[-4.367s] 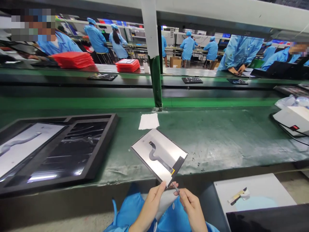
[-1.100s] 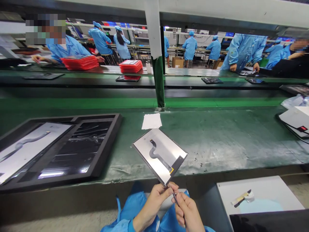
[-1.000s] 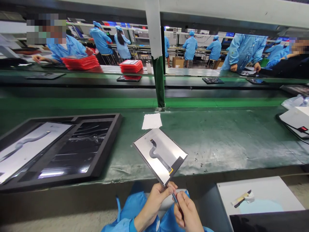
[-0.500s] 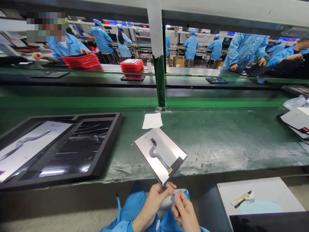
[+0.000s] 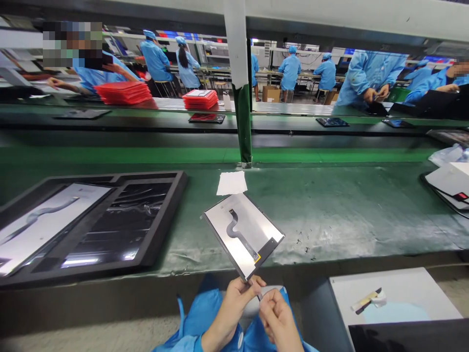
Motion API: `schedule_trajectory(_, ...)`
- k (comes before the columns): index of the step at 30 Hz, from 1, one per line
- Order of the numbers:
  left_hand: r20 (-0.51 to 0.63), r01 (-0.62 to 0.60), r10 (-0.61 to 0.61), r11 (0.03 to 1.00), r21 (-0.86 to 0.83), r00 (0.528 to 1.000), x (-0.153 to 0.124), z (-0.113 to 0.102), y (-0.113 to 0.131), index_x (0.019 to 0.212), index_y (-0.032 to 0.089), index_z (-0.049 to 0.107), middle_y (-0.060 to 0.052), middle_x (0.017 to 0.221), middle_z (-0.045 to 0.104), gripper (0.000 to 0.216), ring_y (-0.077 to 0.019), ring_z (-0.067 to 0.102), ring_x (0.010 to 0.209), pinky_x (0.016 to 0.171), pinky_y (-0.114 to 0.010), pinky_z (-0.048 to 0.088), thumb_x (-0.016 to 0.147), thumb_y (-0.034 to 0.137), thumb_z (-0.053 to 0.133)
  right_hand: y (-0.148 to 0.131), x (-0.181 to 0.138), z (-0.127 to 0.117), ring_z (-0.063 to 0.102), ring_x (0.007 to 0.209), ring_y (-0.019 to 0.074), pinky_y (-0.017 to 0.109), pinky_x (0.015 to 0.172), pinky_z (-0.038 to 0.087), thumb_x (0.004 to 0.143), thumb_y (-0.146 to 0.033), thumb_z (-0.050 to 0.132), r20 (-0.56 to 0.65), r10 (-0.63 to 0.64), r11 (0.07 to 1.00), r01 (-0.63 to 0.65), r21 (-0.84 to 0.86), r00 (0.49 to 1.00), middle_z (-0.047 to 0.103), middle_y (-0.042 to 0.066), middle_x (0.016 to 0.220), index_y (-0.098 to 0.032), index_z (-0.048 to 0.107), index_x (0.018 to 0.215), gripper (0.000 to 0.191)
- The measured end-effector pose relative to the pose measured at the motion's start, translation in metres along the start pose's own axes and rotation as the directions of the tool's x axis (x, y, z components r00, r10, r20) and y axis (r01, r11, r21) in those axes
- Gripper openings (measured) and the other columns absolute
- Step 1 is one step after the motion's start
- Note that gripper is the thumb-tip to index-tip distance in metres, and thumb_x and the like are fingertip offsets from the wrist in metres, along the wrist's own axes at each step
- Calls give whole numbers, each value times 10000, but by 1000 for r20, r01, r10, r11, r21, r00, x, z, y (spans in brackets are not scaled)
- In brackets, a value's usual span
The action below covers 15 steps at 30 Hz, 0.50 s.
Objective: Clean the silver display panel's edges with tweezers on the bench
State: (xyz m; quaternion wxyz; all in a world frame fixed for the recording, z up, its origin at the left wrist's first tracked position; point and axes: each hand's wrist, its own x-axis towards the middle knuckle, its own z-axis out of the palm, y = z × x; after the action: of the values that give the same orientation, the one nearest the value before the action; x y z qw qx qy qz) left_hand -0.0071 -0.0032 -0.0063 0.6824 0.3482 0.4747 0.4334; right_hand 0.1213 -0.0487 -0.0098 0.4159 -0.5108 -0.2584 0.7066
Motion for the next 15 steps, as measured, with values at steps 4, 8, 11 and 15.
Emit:
schedule_trajectory(4,-10,-2,2,1000,-9,1000,-1,0,0,695,143,705,-91,813,722,518,-221,641,815,803,-303,481,566,625,845,-1,0,1,166,358,-6,154,347,106,609,-770,733,12,41,999,-41,3,999,407,-109,495,-182,536,699,626)
schedule_trajectory(8,47,24,-24,1000,-9,999,-6,-3,6,791,137,740,-83,775,725,505,-198,649,710,730,-304,498,621,604,824,-3,2,4,138,362,-2,143,344,92,565,-797,731,25,117,992,-118,52,993,319,-138,444,-177,563,716,660)
schedule_trajectory(11,49,23,-23,1000,-3,999,-6,-4,6,749,124,735,-75,717,710,506,-177,619,640,666,-288,487,629,608,815,-2,2,5,135,347,-4,143,343,88,590,-798,716,43,110,992,-113,62,993,320,-145,425,-191,541,737,649)
schedule_trajectory(15,-6,-4,4,1000,1,1000,-3,-2,2,685,134,690,-65,731,694,483,-177,611,716,712,-270,476,606,587,838,1,1,3,171,339,-19,147,354,81,644,-744,735,41,19,999,-20,30,999,443,-113,505,-198,506,738,600)
